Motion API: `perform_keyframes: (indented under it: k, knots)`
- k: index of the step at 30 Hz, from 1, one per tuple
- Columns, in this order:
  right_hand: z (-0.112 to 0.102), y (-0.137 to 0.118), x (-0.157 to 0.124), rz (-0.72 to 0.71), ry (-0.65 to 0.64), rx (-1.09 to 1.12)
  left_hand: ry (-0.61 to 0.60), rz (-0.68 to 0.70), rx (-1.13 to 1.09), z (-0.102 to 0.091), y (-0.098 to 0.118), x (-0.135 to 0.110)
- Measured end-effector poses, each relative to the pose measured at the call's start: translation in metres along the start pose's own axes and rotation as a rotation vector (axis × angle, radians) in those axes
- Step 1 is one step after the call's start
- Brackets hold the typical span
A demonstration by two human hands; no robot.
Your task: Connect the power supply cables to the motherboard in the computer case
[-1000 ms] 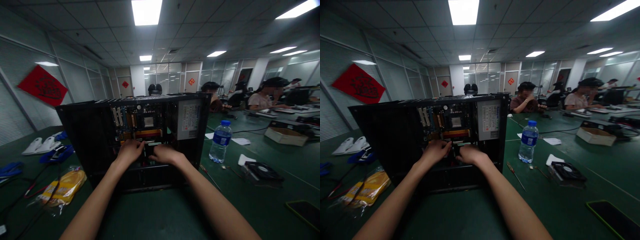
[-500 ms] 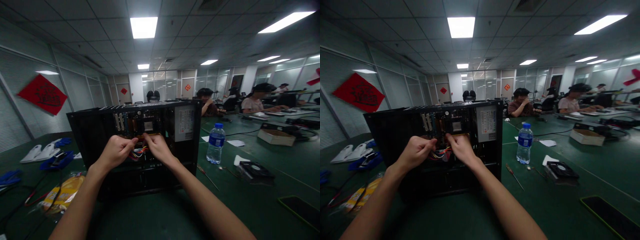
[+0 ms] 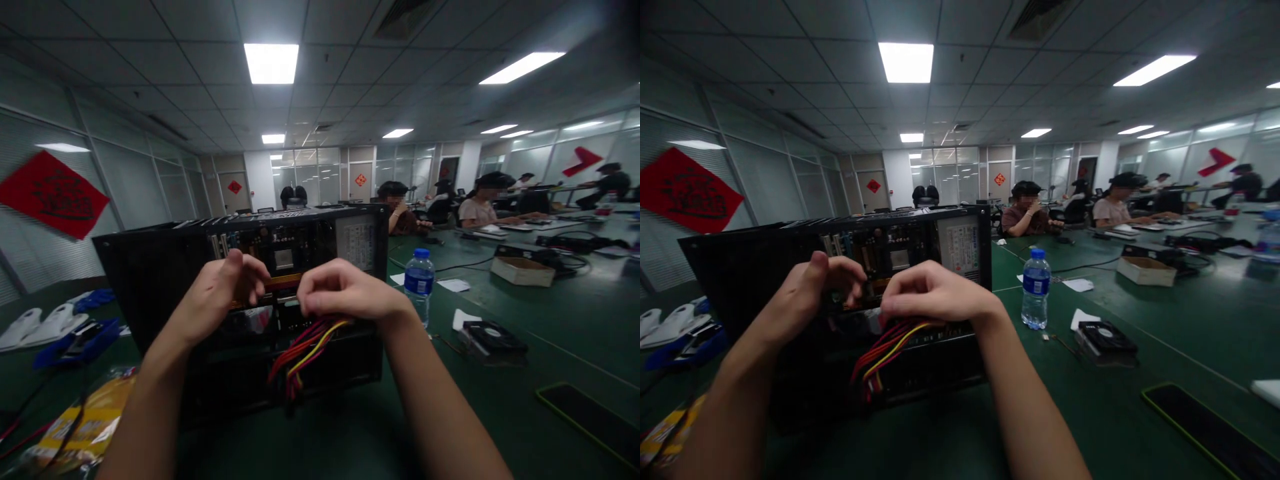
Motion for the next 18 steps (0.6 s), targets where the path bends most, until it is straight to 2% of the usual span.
perform_keyframes:
  k: [3,5,7,11,15,18]
  knots:
    - [-0.013,-0.003,-0.006,-0.167,0.216,0.125,-0.340,-0.099,-0.099,0.004,0.000,-0.013]
    - [-0.016,-0.003,-0.006,-0.222,0.311,0.153,-0.462,-0.157,-0.139,0.007,0.004,-0.023]
    - [-0.015,-0.004,-0.005,-0.227,0.366,0.144,-0.470,-0.179,-0.178,0.009,0.010,-0.027]
    - [-0.012,-0.012,-0.004,-0.132,0.372,-0.012,-0.297,-0.128,-0.246,0.006,0.018,-0.024]
    - [0.000,-0.033,-0.011,-0.006,0.251,-0.393,-0.323,-0.108,-0.332,0.006,0.016,-0.023]
    - [0.012,-0.056,-0.029,0.035,0.292,-0.737,-0.349,-0.129,-0.404,0.010,0.013,-0.023]
Point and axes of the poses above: each hand's wrist, its own x-axis towards the middle knuckle, its own z-axis out of the palm, y = z × x, the point moved 4 cm from there along x, towards the middle knuckle, and after that the axes turned 3 degrees about -y, right-handed, at the moved point
